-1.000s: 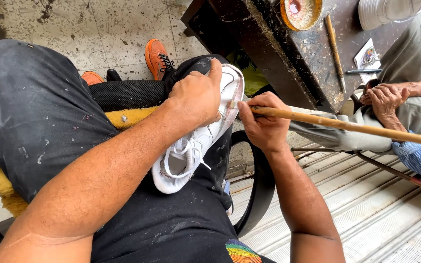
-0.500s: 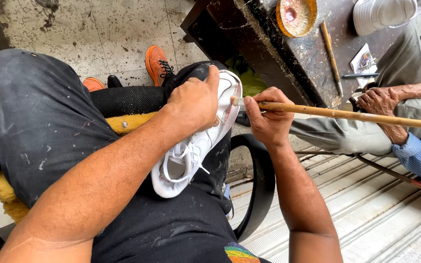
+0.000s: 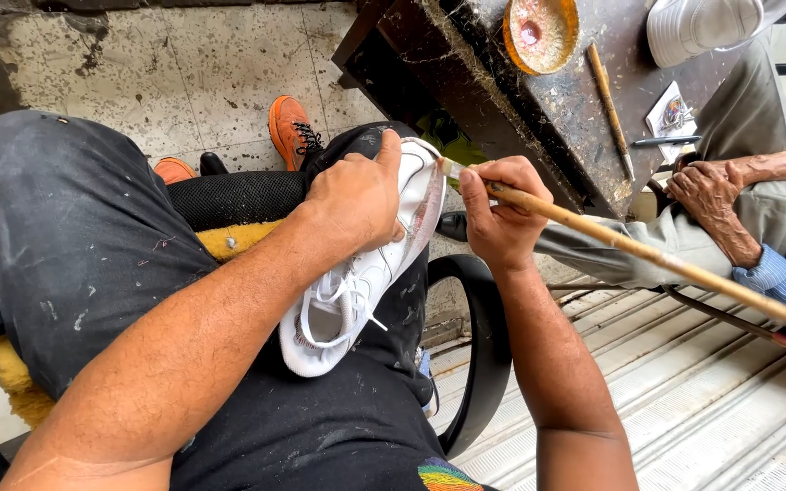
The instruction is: Applying adhesive or paint to the seam of a white sneaker using a brush at a repair bench
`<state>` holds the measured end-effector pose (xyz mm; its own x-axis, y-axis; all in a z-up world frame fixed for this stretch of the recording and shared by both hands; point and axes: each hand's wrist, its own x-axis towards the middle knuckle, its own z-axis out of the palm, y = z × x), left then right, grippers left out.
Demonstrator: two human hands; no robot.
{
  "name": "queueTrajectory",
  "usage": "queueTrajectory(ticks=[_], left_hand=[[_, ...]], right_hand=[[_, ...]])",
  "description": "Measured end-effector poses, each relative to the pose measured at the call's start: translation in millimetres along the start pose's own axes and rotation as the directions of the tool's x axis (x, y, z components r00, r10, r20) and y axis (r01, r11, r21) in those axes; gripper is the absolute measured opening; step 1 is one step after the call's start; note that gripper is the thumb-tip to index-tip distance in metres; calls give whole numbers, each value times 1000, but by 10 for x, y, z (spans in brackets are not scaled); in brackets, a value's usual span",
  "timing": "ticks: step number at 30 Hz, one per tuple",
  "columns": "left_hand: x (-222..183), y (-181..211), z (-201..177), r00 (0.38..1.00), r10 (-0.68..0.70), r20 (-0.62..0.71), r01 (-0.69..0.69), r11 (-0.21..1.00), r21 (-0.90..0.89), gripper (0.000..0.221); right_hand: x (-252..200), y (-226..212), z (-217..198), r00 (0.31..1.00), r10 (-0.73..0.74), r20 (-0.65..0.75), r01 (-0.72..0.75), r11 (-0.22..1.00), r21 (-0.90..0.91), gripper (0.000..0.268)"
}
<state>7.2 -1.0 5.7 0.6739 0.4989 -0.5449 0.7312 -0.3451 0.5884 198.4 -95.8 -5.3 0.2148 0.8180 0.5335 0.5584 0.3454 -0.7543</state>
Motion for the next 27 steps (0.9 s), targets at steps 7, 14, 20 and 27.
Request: queueTrajectory(ticks=[7, 14, 20, 27], left_hand=[[4, 7, -22, 1000, -10, 8, 10, 1000, 4, 120], [1, 3, -17, 1000, -9, -4, 9, 1000, 4, 121], [-2, 10, -1, 1000, -15, 7, 15, 1000, 1, 120], [19, 12, 5, 1000, -12, 8, 12, 1000, 6, 121]], right_hand=[[61, -10, -15, 997, 3, 72, -5, 1000, 21, 17], [268, -100, 43, 987, -40, 157, 33, 998, 50, 16], [350, -164, 37, 974, -43, 223, 43, 999, 4, 17], [356, -207, 4, 955, -16, 298, 67, 984, -163, 15]])
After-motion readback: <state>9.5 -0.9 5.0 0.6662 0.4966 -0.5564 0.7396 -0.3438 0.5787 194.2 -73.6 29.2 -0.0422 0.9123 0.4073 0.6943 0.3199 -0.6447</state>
